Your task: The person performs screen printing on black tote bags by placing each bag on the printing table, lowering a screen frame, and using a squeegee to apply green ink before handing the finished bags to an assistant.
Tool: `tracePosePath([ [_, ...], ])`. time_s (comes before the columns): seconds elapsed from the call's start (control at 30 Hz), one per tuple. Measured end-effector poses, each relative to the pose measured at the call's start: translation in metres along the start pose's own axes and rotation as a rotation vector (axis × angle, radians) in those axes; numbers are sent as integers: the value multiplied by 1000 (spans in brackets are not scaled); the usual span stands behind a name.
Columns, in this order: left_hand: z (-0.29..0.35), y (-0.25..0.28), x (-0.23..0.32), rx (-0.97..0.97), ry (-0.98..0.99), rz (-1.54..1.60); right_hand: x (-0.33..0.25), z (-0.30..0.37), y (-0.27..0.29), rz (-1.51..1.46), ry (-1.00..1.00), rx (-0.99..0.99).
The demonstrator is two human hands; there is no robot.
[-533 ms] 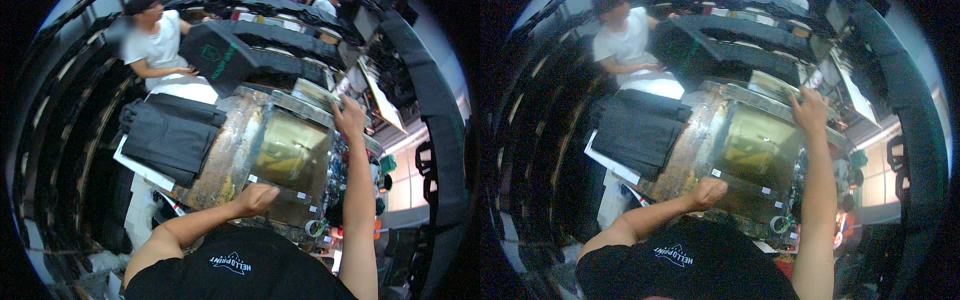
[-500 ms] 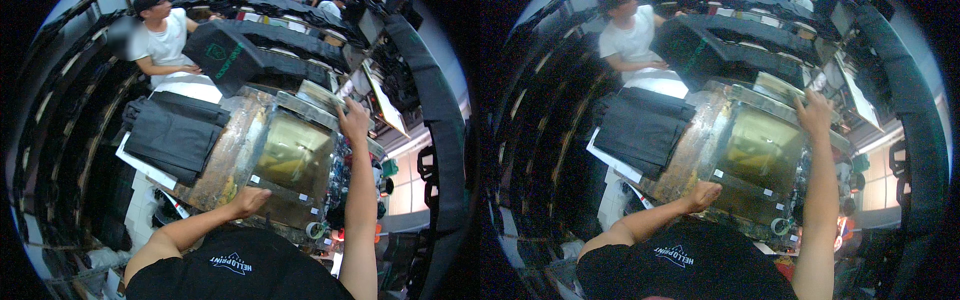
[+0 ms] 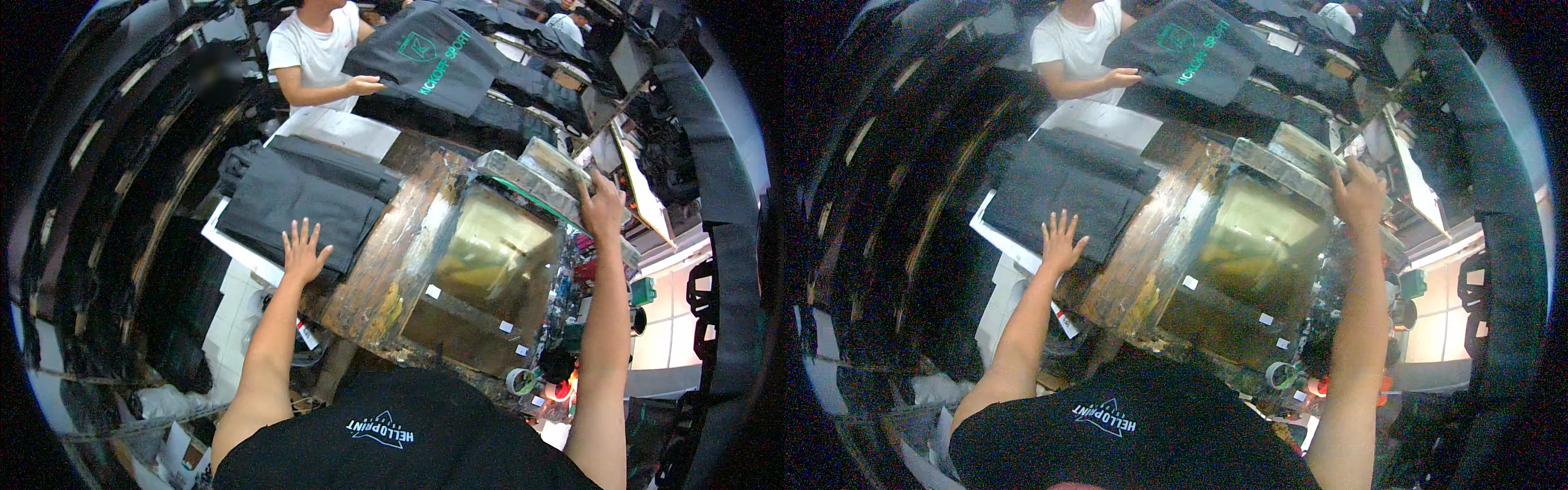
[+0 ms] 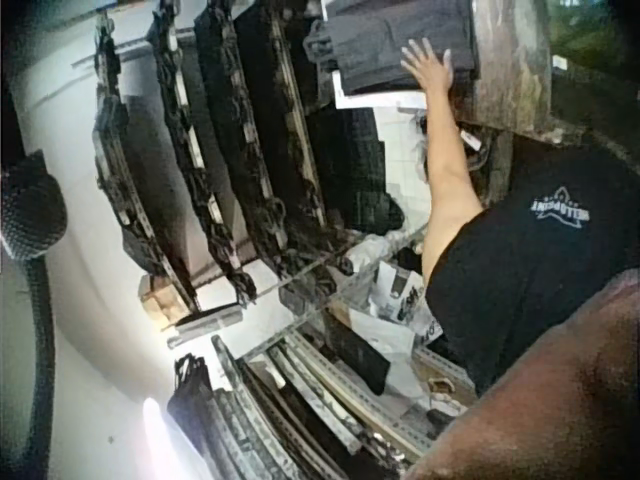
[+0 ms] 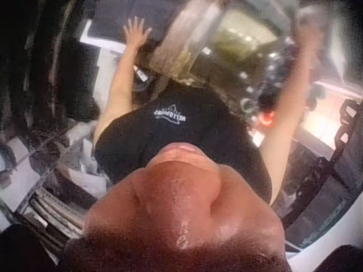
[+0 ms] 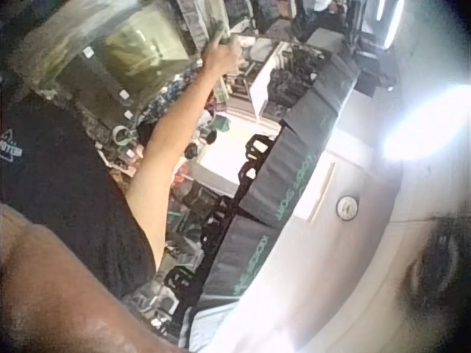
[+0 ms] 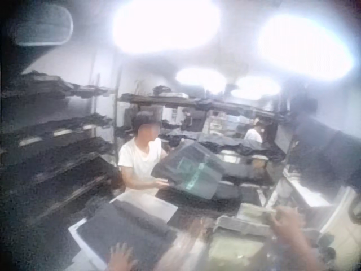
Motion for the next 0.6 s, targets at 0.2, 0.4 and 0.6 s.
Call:
tracePosePath([
  [0.2,0,-51,3,-24,18,36,6,2,-2,-5,-59,-19],
  [0.4,7,-55,-9,-30,38,-6,-14,-5,14,-104,16,92],
  [0.6,-20,-62,-24,-92,58,103,-12,-3,21,-117,10,82],
])
Point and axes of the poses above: each hand's wrist, its own z-axis away from the middle knuckle, its own y-axis out of the back of the hand, x = y × z, the point moved 4 cm from there along -z, towards the middle knuckle, and after that the axes turned 3 degrees about -y, right-handed, at the moved point
